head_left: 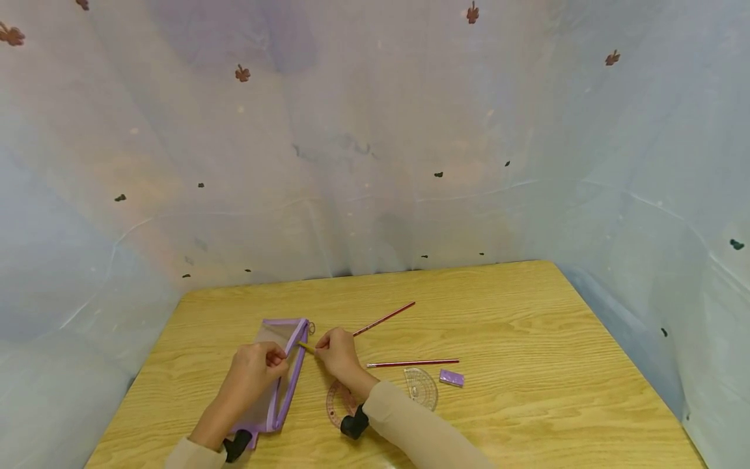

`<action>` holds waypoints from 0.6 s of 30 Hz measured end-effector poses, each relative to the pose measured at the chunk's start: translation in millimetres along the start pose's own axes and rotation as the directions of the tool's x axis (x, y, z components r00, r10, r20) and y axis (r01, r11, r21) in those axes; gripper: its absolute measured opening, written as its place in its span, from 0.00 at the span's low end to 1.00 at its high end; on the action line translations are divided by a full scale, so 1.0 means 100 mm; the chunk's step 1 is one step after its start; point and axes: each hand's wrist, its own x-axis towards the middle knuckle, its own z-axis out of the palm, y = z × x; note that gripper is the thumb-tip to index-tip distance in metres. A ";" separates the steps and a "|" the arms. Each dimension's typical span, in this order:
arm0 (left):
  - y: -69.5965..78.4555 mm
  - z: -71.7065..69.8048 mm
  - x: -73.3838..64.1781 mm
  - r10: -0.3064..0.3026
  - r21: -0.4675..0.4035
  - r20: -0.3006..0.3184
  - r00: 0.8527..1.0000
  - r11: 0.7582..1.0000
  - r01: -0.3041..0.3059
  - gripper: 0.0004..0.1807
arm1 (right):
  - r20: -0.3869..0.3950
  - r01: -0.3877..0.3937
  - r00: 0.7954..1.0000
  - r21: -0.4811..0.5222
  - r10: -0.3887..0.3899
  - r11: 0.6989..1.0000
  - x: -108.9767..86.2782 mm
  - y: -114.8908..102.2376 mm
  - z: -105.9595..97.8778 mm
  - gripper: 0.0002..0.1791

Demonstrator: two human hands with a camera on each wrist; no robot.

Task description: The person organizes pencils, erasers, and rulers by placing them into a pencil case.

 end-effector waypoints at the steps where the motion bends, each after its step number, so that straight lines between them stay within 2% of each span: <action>1: 0.00 0.00 0.00 0.001 0.000 -0.001 1.000 1.000 -0.001 0.03 | 0.003 -0.007 1.000 0.002 0.007 1.000 0.00 0.00 0.00 0.05; 18: 0.01 0.01 0.01 0.013 0.002 -0.010 1.000 1.000 -0.013 0.05 | 0.014 -0.062 0.998 0.089 0.061 0.994 -0.04 -0.06 -0.01 0.05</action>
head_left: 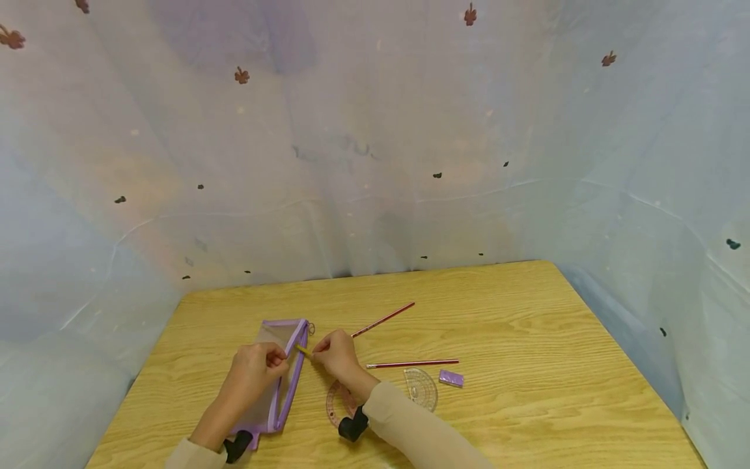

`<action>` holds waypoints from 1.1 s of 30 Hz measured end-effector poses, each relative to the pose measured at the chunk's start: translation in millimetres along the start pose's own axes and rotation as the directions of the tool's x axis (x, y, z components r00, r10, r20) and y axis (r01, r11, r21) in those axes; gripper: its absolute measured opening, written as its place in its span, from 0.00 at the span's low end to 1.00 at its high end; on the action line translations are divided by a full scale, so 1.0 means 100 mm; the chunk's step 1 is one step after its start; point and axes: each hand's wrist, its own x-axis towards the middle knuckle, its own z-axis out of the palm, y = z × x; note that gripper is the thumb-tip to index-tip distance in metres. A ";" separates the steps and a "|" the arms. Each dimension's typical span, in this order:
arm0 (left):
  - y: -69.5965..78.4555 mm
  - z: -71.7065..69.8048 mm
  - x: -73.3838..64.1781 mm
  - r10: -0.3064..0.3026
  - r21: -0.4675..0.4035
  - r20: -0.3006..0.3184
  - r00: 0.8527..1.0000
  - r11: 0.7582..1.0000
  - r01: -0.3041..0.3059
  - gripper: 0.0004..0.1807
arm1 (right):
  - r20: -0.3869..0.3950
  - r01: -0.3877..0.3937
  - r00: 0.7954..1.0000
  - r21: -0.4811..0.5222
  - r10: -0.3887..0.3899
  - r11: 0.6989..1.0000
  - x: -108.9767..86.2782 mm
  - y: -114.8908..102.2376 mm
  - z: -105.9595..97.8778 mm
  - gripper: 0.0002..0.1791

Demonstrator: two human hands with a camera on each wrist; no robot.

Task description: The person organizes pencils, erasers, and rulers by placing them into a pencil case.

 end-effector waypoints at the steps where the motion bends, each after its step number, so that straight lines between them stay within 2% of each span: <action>1: 0.00 0.00 0.00 0.001 0.001 0.000 1.000 1.000 -0.001 0.04 | 0.004 -0.004 1.000 0.010 0.004 1.000 0.00 0.00 0.00 0.05; 6: 0.01 0.00 0.00 -0.011 0.000 0.009 1.000 1.000 0.011 0.04 | 0.030 -0.060 0.998 0.088 0.057 0.994 -0.01 -0.02 0.00 0.04; 14: 0.02 0.00 0.00 -0.023 0.012 0.008 1.000 1.000 0.022 0.05 | 0.081 -0.154 0.987 0.195 0.140 0.969 -0.06 -0.08 0.00 0.03; 25: 0.02 0.00 0.01 -0.013 0.014 -0.005 1.000 1.000 0.013 0.05 | 0.130 -0.219 0.974 0.323 0.186 0.921 -0.10 -0.16 0.03 0.03; 33: 0.04 0.00 0.01 -0.003 0.019 -0.010 1.000 1.000 0.003 0.07 | 0.142 -0.239 0.970 0.398 0.197 0.886 -0.12 -0.17 0.05 0.04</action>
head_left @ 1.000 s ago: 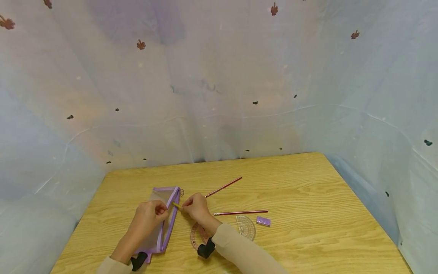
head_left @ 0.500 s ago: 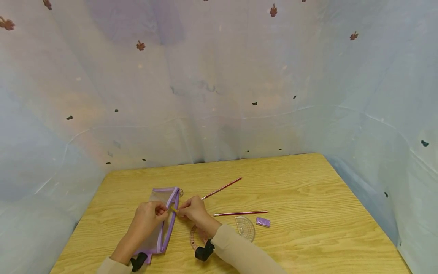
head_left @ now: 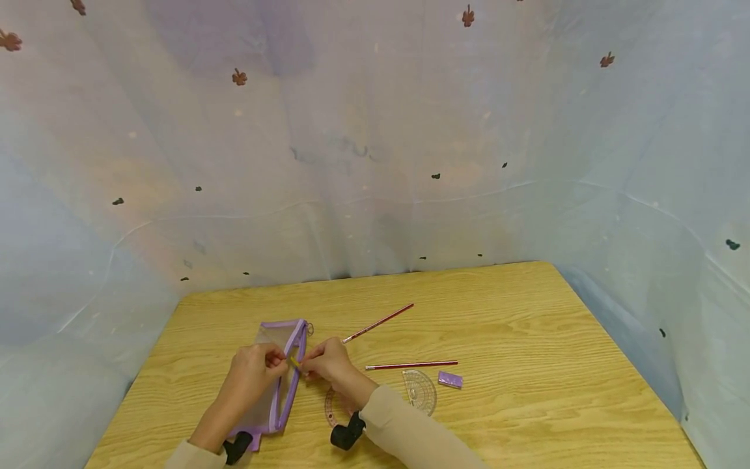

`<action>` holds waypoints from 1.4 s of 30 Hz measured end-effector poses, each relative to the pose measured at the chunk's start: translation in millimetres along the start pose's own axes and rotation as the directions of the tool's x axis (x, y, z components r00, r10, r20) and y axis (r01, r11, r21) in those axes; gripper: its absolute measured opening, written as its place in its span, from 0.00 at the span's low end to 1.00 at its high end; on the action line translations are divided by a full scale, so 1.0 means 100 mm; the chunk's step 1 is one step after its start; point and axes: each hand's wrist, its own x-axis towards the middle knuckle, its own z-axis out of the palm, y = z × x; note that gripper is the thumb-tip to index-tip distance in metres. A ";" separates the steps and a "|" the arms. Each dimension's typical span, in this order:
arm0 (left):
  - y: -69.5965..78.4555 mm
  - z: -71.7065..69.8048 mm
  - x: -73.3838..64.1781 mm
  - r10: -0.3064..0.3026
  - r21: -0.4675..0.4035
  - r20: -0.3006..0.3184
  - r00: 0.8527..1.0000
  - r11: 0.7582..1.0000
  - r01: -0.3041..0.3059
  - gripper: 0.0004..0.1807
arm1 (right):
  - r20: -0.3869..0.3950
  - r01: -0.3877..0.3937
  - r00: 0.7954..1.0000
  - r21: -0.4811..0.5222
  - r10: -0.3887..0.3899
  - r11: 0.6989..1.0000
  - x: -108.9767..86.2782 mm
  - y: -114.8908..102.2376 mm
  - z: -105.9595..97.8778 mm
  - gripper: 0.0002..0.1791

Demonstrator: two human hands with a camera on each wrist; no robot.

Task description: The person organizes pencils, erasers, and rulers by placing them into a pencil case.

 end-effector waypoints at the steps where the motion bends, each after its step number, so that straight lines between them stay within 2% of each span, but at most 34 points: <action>1: 0.00 0.00 0.00 0.003 -0.001 -0.005 1.000 1.000 -0.003 0.07 | 0.004 -0.003 1.000 0.002 0.003 1.000 0.00 0.01 0.00 0.04; 10: -0.01 0.00 0.00 0.009 -0.005 -0.019 1.000 1.000 -0.009 0.06 | 0.023 -0.035 0.999 0.040 0.034 0.999 -0.01 0.05 0.06 0.04; 20: -0.01 -0.01 0.00 0.018 0.006 -0.063 0.998 1.000 -0.017 0.06 | 0.060 -0.060 0.997 0.080 0.056 0.995 -0.02 0.06 0.10 0.04; 30: 0.00 -0.03 0.00 -0.028 -0.023 -0.027 0.999 0.999 0.027 0.05 | 0.126 -0.055 0.991 0.092 0.044 0.994 -0.05 0.07 0.12 0.05; 42: 0.00 -0.05 -0.02 -0.029 -0.036 -0.042 0.999 0.999 0.028 0.06 | 0.098 -0.015 0.995 0.098 0.005 0.995 -0.08 0.09 0.19 0.06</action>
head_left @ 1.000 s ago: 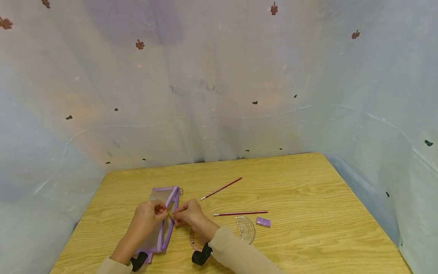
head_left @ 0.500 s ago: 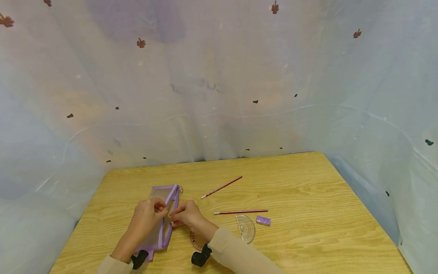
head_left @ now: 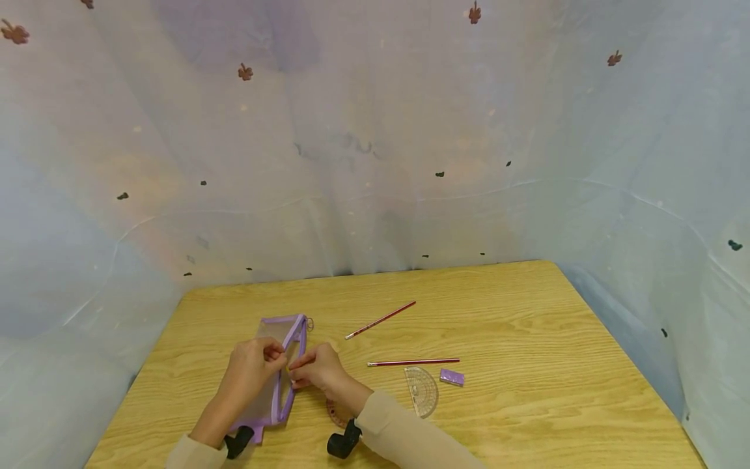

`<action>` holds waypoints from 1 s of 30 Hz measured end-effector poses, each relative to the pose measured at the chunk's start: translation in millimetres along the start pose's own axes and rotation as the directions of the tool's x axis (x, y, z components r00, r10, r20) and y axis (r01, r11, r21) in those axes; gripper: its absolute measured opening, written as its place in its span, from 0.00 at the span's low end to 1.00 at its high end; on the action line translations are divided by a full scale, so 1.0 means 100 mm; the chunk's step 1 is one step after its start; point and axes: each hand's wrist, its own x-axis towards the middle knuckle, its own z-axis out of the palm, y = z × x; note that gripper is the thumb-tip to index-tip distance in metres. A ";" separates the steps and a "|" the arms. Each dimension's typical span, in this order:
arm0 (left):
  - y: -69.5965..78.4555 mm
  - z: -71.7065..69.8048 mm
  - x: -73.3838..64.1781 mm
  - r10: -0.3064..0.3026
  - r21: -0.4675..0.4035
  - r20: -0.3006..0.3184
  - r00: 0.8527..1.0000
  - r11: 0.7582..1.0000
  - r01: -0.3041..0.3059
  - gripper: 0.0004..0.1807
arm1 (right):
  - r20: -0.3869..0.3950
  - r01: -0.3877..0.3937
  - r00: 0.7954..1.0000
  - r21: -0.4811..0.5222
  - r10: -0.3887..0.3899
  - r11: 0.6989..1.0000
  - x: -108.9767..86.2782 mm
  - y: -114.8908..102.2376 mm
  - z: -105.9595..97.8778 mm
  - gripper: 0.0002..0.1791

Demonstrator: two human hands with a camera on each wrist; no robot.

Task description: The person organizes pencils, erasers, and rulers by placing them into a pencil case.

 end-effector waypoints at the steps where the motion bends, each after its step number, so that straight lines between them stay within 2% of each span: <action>1: 0.00 0.00 0.00 0.001 0.002 -0.002 1.000 1.000 -0.001 0.06 | 0.003 0.002 1.000 -0.003 -0.001 1.000 0.00 0.00 0.00 0.06; 8: 0.02 -0.03 -0.01 -0.001 -0.001 -0.003 1.000 1.000 0.001 0.05 | 0.030 0.010 1.000 -0.028 -0.009 1.000 0.02 0.03 0.01 0.05; 18: 0.01 -0.03 0.00 0.016 0.002 -0.023 1.000 1.000 -0.016 0.05 | 0.042 0.012 0.999 0.021 -0.013 1.000 0.00 0.04 0.05 0.06; 23: 0.00 -0.03 0.00 0.005 -0.003 -0.021 1.000 1.000 -0.005 0.06 | 0.068 0.006 0.998 0.044 -0.009 0.999 0.01 0.07 0.07 0.08; 30: -0.01 -0.03 0.00 0.022 0.006 -0.038 0.999 1.000 -0.022 0.07 | 0.073 0.012 0.997 0.043 -0.015 0.999 0.00 0.06 0.08 0.08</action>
